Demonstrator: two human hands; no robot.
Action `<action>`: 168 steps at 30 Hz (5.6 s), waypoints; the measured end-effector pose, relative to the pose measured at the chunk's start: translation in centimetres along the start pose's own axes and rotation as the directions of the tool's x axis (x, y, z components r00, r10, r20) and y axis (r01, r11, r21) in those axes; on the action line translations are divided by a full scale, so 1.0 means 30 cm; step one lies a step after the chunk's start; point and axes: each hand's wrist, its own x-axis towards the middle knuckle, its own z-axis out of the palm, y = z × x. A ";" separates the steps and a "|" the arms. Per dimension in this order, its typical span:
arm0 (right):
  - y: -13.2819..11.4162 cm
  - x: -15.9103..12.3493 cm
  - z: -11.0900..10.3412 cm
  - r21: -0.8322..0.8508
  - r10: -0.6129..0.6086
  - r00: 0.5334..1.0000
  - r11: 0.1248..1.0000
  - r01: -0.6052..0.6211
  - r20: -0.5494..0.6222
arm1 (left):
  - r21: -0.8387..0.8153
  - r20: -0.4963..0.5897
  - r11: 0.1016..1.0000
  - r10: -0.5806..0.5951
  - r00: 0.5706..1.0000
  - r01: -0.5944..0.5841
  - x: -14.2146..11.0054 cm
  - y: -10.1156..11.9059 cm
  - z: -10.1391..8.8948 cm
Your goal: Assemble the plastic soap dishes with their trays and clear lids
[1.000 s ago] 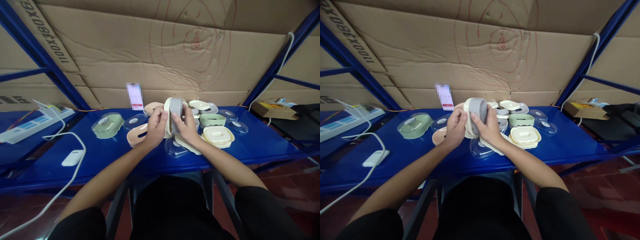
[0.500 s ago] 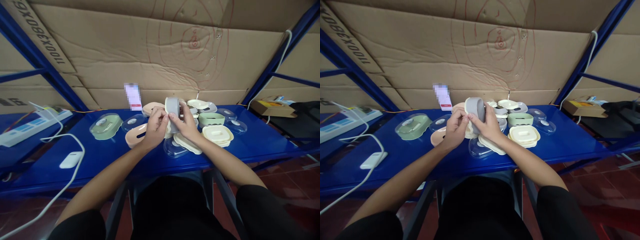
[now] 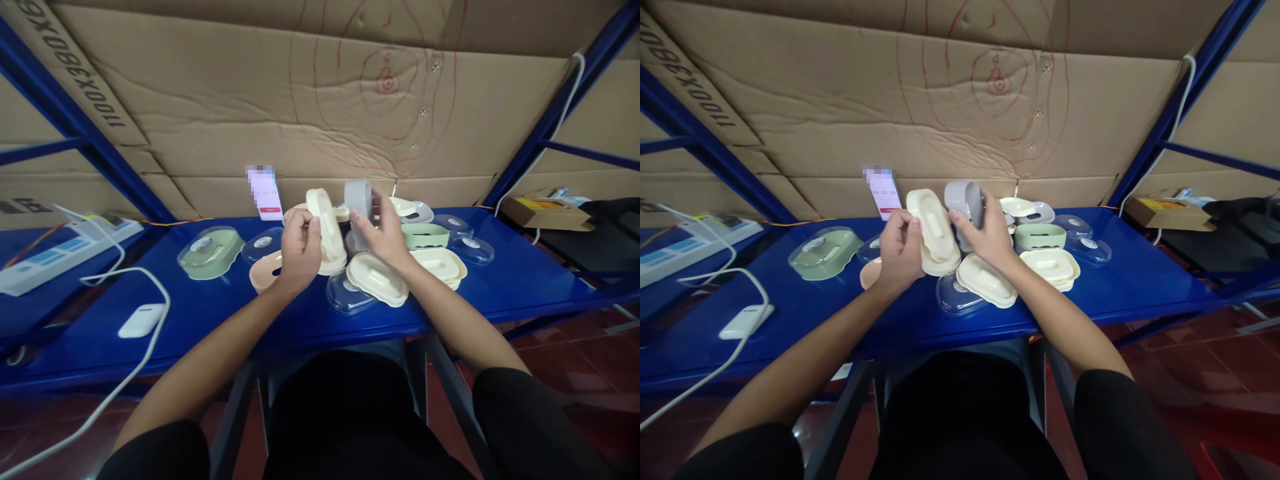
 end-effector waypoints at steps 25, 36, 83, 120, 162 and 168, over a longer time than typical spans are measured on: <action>0.271 0.132 -0.548 -0.609 0.513 0.776 0.763 -0.217 0.366 | -0.073 -0.142 0.985 -0.164 0.976 0.155 0.015 -0.087 0.011; 0.355 0.142 -0.531 -0.638 0.564 0.683 0.747 -0.185 0.463 | -0.102 -0.120 0.980 -0.184 0.976 0.172 0.016 -0.094 0.007; -0.049 -0.062 0.037 -0.080 -0.137 0.991 0.987 0.137 -0.002 | -0.062 0.124 0.990 0.132 0.983 -0.126 -0.054 0.075 0.017; -0.036 -0.093 0.058 0.024 -0.177 0.984 0.984 0.177 -0.009 | -0.068 0.236 0.987 0.156 0.959 -0.144 -0.062 0.100 0.016; -0.066 -0.036 -0.117 -0.107 -0.282 0.752 0.900 0.422 0.595 | -0.636 -0.003 0.541 -0.715 0.699 0.550 0.121 -0.134 -0.089; -0.146 -0.076 -0.160 -0.131 -0.212 0.631 0.882 0.452 0.746 | -0.708 0.091 0.473 -0.675 0.732 0.524 0.134 -0.089 -0.094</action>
